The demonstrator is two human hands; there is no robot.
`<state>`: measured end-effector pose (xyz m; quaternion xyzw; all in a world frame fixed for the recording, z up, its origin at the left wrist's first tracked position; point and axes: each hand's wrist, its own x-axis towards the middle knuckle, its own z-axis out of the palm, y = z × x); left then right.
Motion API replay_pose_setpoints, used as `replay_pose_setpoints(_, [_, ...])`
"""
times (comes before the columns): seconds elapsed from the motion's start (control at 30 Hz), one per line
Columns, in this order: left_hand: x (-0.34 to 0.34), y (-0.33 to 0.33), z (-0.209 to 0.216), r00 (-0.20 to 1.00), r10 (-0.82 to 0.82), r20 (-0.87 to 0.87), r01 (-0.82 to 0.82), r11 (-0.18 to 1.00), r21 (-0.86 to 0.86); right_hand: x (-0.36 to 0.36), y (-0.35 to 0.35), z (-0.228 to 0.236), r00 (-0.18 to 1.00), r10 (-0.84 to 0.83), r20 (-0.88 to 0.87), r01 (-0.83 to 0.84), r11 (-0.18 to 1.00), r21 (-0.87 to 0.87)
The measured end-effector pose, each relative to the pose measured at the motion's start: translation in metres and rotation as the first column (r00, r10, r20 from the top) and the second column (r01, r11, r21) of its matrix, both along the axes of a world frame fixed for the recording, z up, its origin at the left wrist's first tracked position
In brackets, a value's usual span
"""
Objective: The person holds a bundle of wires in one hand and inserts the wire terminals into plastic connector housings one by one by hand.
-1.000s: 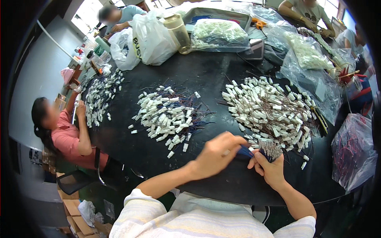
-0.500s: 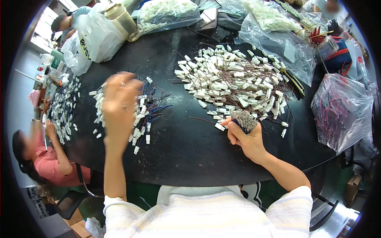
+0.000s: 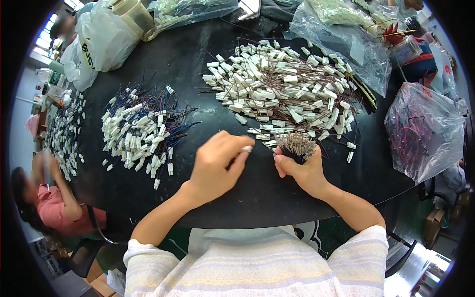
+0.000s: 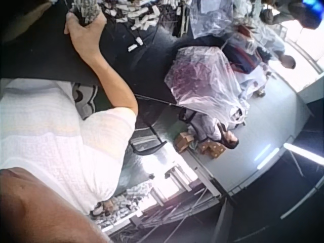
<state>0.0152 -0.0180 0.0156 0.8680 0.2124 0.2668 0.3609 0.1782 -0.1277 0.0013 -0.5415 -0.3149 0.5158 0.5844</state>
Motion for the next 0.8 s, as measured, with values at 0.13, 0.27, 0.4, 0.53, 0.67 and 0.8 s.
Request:
replay_pose_setpoints(0.13, [-0.011,0.007,0.000,0.983,0.151,0.108,-0.010,0.622,-0.783,-0.002,0.002,0.001,0.994,0.039,0.102,-0.035,0.999,-0.040])
replay_pose_setpoints(0.27, [-0.010,0.009,-0.009,0.970,0.175,0.169,0.087,0.396,-0.914,-0.003,0.002,0.002,0.984,0.100,0.147,-0.091,0.994,-0.066])
replay_pose_setpoints(0.4, [-0.010,0.009,-0.011,0.966,0.167,0.196,0.129,0.345,-0.930,-0.003,0.003,-0.001,0.960,0.100,0.260,-0.092,0.995,-0.043])
replay_pose_setpoints(0.53, [-0.009,0.008,-0.013,0.968,0.163,0.191,0.127,0.337,-0.933,-0.003,0.004,-0.003,0.934,0.090,0.345,-0.119,0.991,0.065])
replay_pose_setpoints(0.67, [-0.009,0.004,-0.010,0.977,0.150,0.152,0.086,0.374,-0.924,-0.003,0.005,-0.002,0.902,0.083,0.424,-0.139,0.985,0.102])
replay_pose_setpoints(0.8, [-0.007,0.001,-0.011,0.973,0.172,0.152,0.062,0.439,-0.896,-0.003,0.004,-0.002,0.893,0.112,0.435,-0.150,0.987,0.052])
